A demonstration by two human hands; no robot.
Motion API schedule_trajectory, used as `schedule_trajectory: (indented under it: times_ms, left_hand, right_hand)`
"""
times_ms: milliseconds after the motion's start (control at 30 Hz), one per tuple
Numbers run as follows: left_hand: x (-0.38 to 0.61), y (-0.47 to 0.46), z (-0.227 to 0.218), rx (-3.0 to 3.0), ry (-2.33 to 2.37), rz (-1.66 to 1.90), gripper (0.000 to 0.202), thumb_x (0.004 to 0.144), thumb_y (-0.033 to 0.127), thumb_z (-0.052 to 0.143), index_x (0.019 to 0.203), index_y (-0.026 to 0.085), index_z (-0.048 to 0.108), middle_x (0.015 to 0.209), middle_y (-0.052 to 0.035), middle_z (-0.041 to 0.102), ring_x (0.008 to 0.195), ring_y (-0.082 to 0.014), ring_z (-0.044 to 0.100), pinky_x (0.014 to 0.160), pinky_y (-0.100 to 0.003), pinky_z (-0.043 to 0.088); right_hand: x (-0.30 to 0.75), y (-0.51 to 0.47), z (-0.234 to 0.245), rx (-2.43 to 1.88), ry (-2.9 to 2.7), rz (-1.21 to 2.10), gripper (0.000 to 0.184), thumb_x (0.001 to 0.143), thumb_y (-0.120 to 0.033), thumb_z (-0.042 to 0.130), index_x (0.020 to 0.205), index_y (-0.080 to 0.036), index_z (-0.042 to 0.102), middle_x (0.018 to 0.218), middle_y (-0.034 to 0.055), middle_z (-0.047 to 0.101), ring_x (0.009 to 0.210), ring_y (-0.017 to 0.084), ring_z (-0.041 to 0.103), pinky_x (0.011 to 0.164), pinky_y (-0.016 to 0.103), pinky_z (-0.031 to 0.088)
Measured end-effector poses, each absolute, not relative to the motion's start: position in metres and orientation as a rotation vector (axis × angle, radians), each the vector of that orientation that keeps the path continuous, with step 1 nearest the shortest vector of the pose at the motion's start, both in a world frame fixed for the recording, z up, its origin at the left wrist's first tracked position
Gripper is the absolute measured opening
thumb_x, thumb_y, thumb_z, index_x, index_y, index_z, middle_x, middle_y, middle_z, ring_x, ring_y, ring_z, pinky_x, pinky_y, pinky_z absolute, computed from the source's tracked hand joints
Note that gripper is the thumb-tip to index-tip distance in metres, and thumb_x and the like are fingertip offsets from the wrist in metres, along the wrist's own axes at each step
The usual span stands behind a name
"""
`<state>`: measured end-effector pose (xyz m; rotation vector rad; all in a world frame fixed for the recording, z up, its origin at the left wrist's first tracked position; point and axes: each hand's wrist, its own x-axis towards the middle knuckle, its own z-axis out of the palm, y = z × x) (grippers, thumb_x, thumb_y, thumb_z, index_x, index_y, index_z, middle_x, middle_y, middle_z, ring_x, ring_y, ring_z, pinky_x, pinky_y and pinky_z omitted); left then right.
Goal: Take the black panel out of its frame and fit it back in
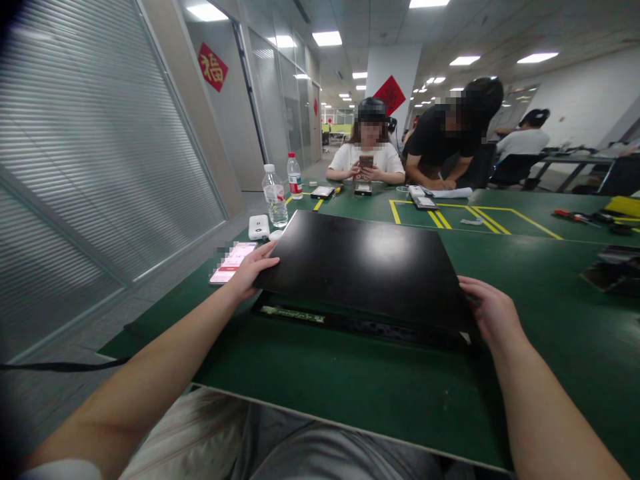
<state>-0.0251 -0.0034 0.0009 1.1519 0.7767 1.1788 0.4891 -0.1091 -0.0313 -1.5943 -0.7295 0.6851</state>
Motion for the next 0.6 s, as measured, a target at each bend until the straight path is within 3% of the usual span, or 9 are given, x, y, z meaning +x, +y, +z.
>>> schedule_trajectory:
  times_ms: [100,267,433,600]
  left_hand:
    - [-0.025,-0.003,0.001,1.159,0.799,1.172,0.083,0.068,0.027,0.096,0.148,0.016,0.078,0.133,-0.0143,0.087,0.124,-0.0395,0.082,0.101,-0.041,0.066]
    - [-0.021,-0.004,-0.001,1.177,0.768,1.151,0.086,0.066,0.031,0.098,0.149,0.015,0.078,0.133,-0.0159,0.087,0.121,-0.0397,0.082,0.100,-0.041,0.064]
    - [-0.025,-0.003,-0.002,1.183,0.798,1.127,0.085,0.067,0.033,0.098,0.148,0.017,0.079,0.128,-0.0144,0.088,0.113,-0.0380,0.084,0.092,-0.039,0.064]
    - [-0.028,-0.001,-0.002,1.179,0.823,1.124,0.079,0.067,0.032,0.098,0.143,0.015,0.082,0.125,-0.0148,0.089,0.112,-0.0384,0.085,0.092,-0.040,0.064]
  right_hand:
    - [0.480,-0.118,-0.014,-1.441,-0.584,0.798,0.042,0.066,-0.037,0.079,0.106,-0.024,0.079,0.102,0.0104,0.083,0.099,0.034,0.079,0.083,0.045,0.065]
    - [0.474,-0.124,-0.003,-1.324,-0.607,0.724,0.029,0.071,-0.038,0.078,0.097,-0.025,0.075,0.105,0.0095,0.083,0.104,0.033,0.080,0.098,0.047,0.066]
    - [0.468,-0.127,-0.003,-1.483,-0.654,0.939,0.027,0.083,-0.052,0.070,0.087,-0.026,0.074,0.091,0.0168,0.082,0.104,0.042,0.082,0.093,0.057,0.067]
    - [0.462,-0.128,0.003,-1.496,-0.473,1.019,0.023,0.073,-0.044,0.076,0.088,-0.025,0.074,0.088,0.0170,0.082,0.100,0.043,0.082,0.089,0.057,0.068]
